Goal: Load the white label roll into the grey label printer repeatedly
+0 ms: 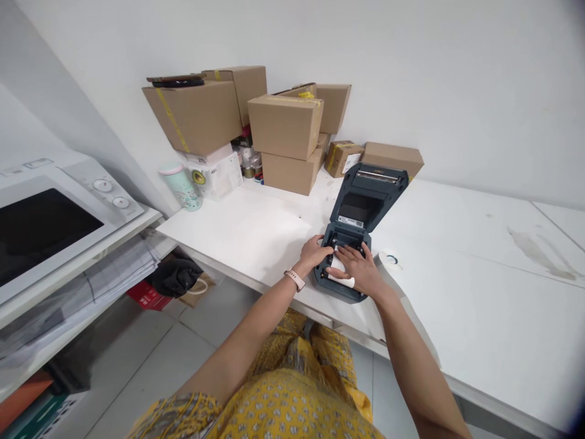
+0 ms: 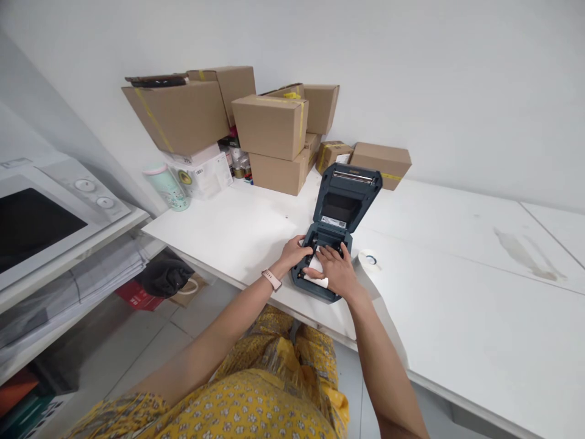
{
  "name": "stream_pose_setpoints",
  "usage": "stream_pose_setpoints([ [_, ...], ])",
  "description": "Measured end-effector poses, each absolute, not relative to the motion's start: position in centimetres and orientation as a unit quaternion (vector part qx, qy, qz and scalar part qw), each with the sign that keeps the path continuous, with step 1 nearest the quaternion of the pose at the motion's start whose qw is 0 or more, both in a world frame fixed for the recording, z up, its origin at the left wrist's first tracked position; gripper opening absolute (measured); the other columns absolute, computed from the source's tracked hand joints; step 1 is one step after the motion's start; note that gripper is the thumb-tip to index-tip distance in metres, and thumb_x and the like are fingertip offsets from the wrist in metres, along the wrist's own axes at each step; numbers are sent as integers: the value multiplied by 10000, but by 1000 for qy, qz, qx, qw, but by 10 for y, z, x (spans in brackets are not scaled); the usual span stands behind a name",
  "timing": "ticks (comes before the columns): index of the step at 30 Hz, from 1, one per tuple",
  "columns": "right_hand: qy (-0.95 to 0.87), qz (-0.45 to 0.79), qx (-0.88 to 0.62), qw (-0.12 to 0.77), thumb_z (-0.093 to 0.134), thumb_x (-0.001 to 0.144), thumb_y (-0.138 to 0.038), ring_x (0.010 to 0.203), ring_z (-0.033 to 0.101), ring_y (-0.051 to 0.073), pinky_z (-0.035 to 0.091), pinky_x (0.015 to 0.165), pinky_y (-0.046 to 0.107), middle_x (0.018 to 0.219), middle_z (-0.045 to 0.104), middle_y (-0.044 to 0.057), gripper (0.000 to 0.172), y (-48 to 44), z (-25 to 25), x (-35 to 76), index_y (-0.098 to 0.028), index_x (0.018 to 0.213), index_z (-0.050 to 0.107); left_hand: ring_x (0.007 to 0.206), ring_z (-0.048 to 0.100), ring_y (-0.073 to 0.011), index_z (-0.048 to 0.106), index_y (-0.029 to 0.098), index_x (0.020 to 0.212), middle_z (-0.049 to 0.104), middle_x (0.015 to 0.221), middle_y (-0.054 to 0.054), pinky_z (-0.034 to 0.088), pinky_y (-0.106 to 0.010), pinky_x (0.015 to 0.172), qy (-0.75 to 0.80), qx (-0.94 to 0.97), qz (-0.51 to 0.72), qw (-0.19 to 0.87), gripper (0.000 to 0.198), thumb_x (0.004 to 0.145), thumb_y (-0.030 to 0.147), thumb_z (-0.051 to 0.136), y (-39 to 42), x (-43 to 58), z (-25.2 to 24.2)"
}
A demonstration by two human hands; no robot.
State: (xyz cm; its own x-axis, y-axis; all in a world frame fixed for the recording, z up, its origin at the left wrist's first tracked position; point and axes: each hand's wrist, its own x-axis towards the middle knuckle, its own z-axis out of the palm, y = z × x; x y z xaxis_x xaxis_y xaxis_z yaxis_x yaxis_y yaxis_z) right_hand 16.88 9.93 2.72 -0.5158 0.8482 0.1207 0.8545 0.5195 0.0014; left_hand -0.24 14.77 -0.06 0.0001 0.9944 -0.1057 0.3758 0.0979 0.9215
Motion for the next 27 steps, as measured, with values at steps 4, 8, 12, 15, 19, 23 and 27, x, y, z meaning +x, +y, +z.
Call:
stream_pose_setpoints([
  [4, -873, -36, -482, 61, 420, 963, -565, 1376, 475, 299, 137, 1204, 588, 1416, 594, 140, 587, 101, 24, 171, -175, 1374, 570, 885, 672, -214, 647, 213, 1232, 749, 1000, -61, 486, -288, 783, 613, 564, 357, 422, 544, 697, 310, 677, 149, -2, -3],
  [8, -873, -50, -481, 61, 410, 994, -405, 1364, 490, 295, 175, 1193, 570, 1426, 584, 146, 489, 96, 24, 171, -143, 1378, 560, 892, 675, -215, 644, 205, 1242, 749, 1004, -64, 488, -284, 787, 614, 564, 359, 419, 559, 695, 312, 688, 149, -2, -1],
  [12, -863, -83, -485, 115, 345, 1027, -403, 1326, 530, 291, 200, 1190, 539, 1377, 622, 163, 503, 76, 25, 164, -103, 1371, 554, 873, 675, -209, 651, 207, 1234, 747, 1000, -60, 488, -273, 765, 611, 562, 361, 425, 546, 699, 308, 684, 147, -2, 1],
  [15, -855, -118, -482, 149, 319, 1032, -438, 1294, 562, 288, 217, 1194, 502, 1363, 624, 193, 554, 55, 21, 156, -64, 1377, 538, 843, 671, -204, 645, 201, 1238, 745, 966, -54, 485, -274, 750, 610, 565, 358, 425, 551, 696, 295, 674, 146, -2, 2],
  [19, -849, -148, -479, 166, 385, 987, -550, 1351, 507, 329, 225, 1197, 510, 1451, 524, 244, 695, 31, 13, 151, -33, 1447, 449, 866, 670, -209, 651, 203, 1225, 744, 1002, -59, 482, -276, 753, 609, 568, 361, 421, 542, 689, 284, 670, 145, -2, 2],
  [23, -841, -136, -493, 176, 411, 974, -560, 1376, 477, 337, 231, 1191, 525, 1487, 489, 234, 722, 20, 7, 148, -66, 1499, 385, 888, 671, -211, 653, 205, 1221, 743, 1020, -61, 484, -276, 762, 608, 566, 362, 424, 534, 692, 280, 667, 145, -2, 2],
  [27, -829, -132, -508, 191, 432, 971, -538, 1371, 478, 346, 229, 1186, 534, 1497, 476, 235, 725, 15, 3, 142, -72, 1520, 349, 872, 669, -211, 646, 199, 1230, 744, 997, -60, 486, -280, 755, 612, 562, 357, 427, 548, 688, 278, 667, 145, -2, 4],
])
